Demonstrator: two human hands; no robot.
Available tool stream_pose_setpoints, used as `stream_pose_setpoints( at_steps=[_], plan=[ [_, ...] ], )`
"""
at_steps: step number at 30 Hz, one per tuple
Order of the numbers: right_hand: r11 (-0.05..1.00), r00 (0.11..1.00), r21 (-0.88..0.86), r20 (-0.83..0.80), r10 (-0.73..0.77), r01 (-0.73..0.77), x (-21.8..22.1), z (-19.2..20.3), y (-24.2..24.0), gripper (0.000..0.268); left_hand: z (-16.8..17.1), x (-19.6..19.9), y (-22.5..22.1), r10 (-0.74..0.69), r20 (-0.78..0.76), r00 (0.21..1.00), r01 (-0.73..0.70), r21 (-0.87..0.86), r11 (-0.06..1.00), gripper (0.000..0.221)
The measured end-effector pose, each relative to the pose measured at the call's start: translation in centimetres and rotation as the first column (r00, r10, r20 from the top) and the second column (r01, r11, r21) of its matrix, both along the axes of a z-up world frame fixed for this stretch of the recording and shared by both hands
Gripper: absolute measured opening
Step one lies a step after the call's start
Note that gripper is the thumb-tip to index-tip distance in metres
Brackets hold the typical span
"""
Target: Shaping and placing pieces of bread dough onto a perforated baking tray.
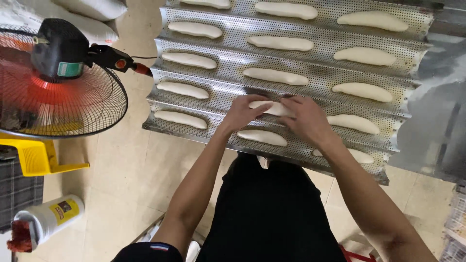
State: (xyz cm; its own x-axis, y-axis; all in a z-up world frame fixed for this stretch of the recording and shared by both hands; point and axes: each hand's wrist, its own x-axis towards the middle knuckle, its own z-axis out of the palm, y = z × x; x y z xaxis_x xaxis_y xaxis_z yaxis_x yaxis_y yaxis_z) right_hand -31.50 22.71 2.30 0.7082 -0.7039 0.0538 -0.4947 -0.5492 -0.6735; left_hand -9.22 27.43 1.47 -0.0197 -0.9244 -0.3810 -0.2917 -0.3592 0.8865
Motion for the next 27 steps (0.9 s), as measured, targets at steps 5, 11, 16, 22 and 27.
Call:
stream_pose_setpoints(
  at_steps=[5,11,16,22,27],
  plan=[
    [0.979,0.989,0.137,-0.033,-0.146,0.149,0.2,-1.0,0.2,0.045,1.2,1.7,-0.1,-0.042,0.018,0.999,0.044,-0.084,0.996,0.044],
    [0.806,0.934,0.572,0.186,-0.306,0.15,0.3,2.3,1.3,0.044,3.4,4.4,-0.2,-0.107,-0.296,0.949,0.072,-0.126,0.989,0.046],
    [0.866,0.938,0.386,0.003,-0.346,0.318,-0.8,0.3,1.8,0.039,-3.6,7.4,-1.2,-0.184,-0.258,0.948,0.158,-0.119,0.98,0.042],
    [0.949,0.948,-0.023,-0.048,-0.314,0.314,-2.3,-1.8,2.4,0.029,-3.1,8.1,0.1,-0.131,0.384,0.914,0.22,-0.2,0.955,0.029],
    [0.952,0.95,-0.079,-0.083,-0.301,0.295,-2.4,-1.5,2.5,0.028,-3.1,7.0,2.1,0.043,0.52,0.853,0.234,-0.455,0.859,0.021]
  ],
)
